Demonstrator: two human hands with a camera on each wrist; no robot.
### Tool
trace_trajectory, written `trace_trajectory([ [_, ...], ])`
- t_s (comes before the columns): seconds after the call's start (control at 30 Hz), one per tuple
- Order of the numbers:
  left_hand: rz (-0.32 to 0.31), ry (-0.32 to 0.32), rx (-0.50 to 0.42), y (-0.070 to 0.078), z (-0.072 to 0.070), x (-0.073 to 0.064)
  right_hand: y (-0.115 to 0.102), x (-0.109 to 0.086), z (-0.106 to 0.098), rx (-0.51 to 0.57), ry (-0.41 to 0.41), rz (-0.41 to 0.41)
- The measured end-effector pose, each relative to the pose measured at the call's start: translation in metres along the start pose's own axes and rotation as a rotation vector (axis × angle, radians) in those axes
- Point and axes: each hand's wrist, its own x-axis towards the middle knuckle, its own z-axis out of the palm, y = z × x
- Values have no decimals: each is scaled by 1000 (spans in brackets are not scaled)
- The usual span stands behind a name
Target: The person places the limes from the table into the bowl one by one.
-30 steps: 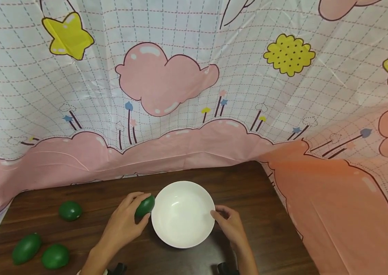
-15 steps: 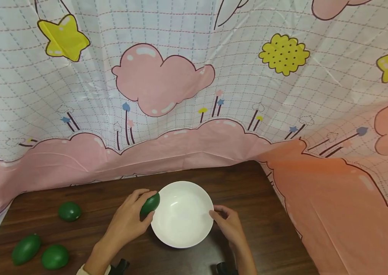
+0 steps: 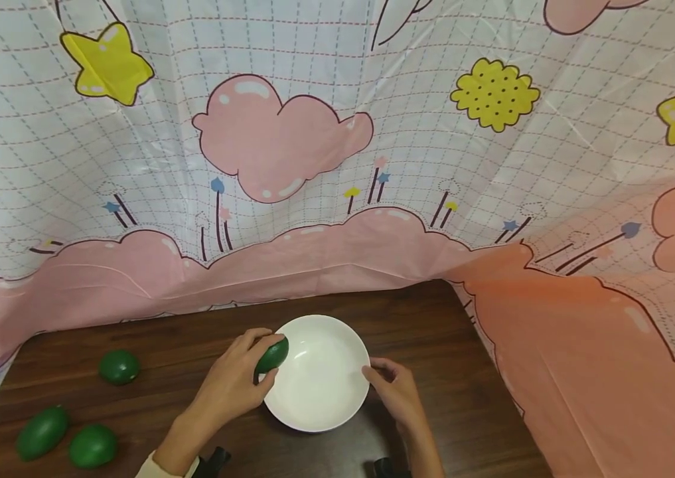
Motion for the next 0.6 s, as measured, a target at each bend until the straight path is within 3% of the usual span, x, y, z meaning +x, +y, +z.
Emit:
trace_trajectory([
  [0.27, 25, -23, 1, 4, 7, 4, 1, -1, -1, 11, -30, -28],
  [0.6, 73, -34, 9, 12, 16, 13, 1, 1, -2, 31, -21, 0],
])
